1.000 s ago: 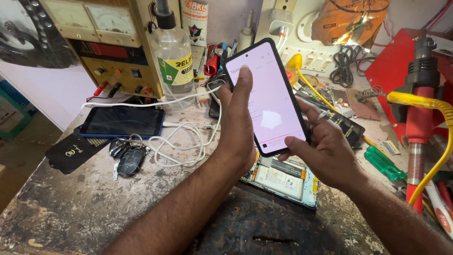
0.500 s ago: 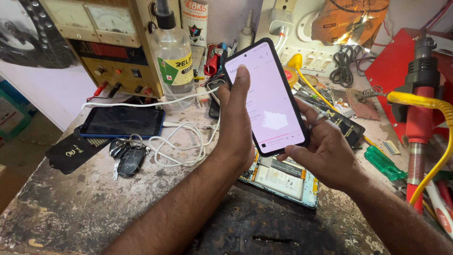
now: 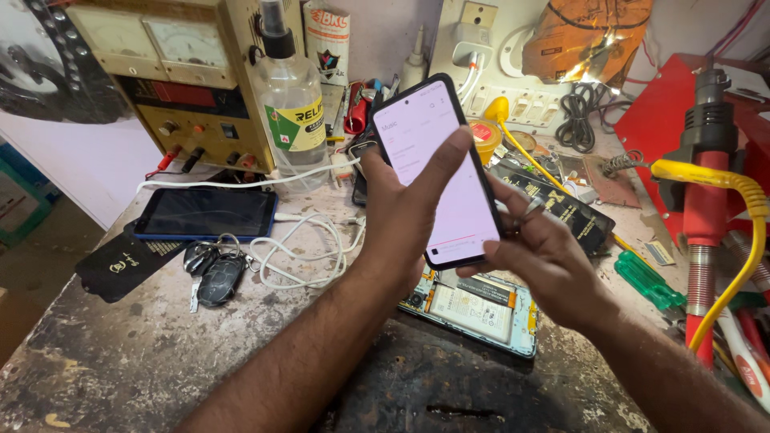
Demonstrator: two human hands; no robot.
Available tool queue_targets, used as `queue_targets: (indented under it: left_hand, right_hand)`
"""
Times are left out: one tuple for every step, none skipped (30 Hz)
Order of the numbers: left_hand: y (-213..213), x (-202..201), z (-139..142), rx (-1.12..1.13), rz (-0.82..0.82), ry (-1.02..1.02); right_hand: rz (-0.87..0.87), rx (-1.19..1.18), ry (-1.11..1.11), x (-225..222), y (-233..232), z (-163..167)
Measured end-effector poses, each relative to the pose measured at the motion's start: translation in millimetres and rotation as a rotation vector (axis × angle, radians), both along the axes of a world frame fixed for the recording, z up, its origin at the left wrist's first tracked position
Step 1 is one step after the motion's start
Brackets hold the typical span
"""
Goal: The person holds a phone back cover, peels adhesive residue from it, and sets it down. They then power on and check another phone's screen, pick up a screwdriver, and use it to unscrew and work on the disassembled phone body on the workbench.
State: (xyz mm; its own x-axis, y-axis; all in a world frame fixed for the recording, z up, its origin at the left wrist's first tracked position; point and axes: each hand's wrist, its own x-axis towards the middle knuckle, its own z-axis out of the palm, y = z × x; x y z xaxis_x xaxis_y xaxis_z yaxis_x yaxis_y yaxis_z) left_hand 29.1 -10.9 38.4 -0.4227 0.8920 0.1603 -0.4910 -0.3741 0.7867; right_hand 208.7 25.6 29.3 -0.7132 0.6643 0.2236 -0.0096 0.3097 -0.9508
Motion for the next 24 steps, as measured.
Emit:
queue_targets:
  left_hand:
    - [-2.4,-1.1,1.3,0.006,0.006,0.025]
    - [-4.3,-2.0,2.6,0.014,0.012,0.05]
    - [-5.4,-3.3,3.9,-0.01,-0.003,0.068]
    - [-6.4,-4.3,4.8,-0.033,-0.02,0.085]
    - [-7.1,-4.8,5.3,-0.057,-0.037,0.102]
    - [-7.3,-4.9,5.6,-0.043,-0.03,0.128]
    - [-7.2,-5.2,5.5,-0.029,-0.023,0.153]
    - [-6.8,-5.3,5.3,-0.015,-0.015,0.179]
    - [-6.1,-5.8,4.7,-0.026,-0.022,0.173]
    - [-5.0,-6.3,4.2,-0.036,-0.03,0.168]
    - [-3.9,-6.7,3.4,-0.047,-0.038,0.161]
    - [-2.7,-7.2,2.4,-0.048,-0.041,0.149]
    - [-1.5,-7.9,1.2,-0.048,-0.044,0.135]
    - [-0.4,-8.2,-0.1,-0.049,-0.047,0.121]
    - [0.4,-8.7,-1.8,-0.046,-0.045,0.125]
    - [1.0,-9.2,-3.4,-0.043,-0.044,0.128]
    - [1.7,-9.5,-4.8,-0.04,-0.043,0.132]
    - [2.4,-9.4,-5.6,-0.031,-0.044,0.123]
    - [3.2,-9.7,-5.8,-0.021,-0.045,0.114]
    - [3.7,-10.4,-5.0,-0.012,-0.045,0.104]
    - [4.0,-12.4,-3.0,-0.02,-0.037,0.149]
    - [3.8,-16.3,0.4,-0.027,-0.03,0.195]
    - [1.9,-21.3,4.1,-0.036,-0.024,0.238]
    - [-1.1,-28.3,8.4,-0.077,-0.028,0.326]
  right_hand:
    - [0.023,0.029,-0.021,-0.3,-1.2,-1.0]
    - [0.047,0.059,-0.042,-0.2,-2.3,-1.8]
    - [0.059,0.066,-0.044,-0.3,-3.3,-2.3]
    - [0.069,0.074,-0.047,-0.4,-4.5,-2.9]
    - [0.079,0.081,-0.05,-0.7,-5.3,-3.2]
    - [0.08,0.069,-0.047,-0.9,-5.9,-3.3]
    - [0.082,0.057,-0.044,-1.6,-6.5,-3.7]
    - [0.085,0.043,-0.041,-2.1,-7.0,-3.8]
    - [0.078,0.041,-0.041,-2.9,-7.2,-4.1]
    - [0.071,0.039,-0.041,-3.5,-7.5,-4.2]
    - [0.064,0.036,-0.043,-3.9,-7.7,-4.3]
    - [0.073,0.039,-0.047,-4.3,-7.9,-4.3]
    - [0.082,0.041,-0.053,-4.8,-8.3,-4.5]
    - [0.092,0.043,-0.059,-4.9,-8.7,-4.4]
    - [0.085,0.038,-0.067,-5.0,-9.3,-4.3]
    - [0.078,0.033,-0.075,-4.9,-9.9,-4.1]
    - [0.071,0.027,-0.083,-5.0,-10.7,-4.0]
    - [0.072,0.04,-0.093,-4.7,-11.4,-3.4]
    - [0.072,0.052,-0.102,-4.3,-11.8,-2.8]
    - [0.074,0.065,-0.112,-4.1,-12.2,-2.0]
    - [0.105,0.077,-0.09,-3.8,-12.3,-1.1]
    - [0.135,0.088,-0.069,-2.9,-11.8,0.5]
    - [0.164,0.098,-0.05,-1.9,-11.2,2.0]
    - [0.138,0.145,-0.085,-0.4,-9.3,4.3]
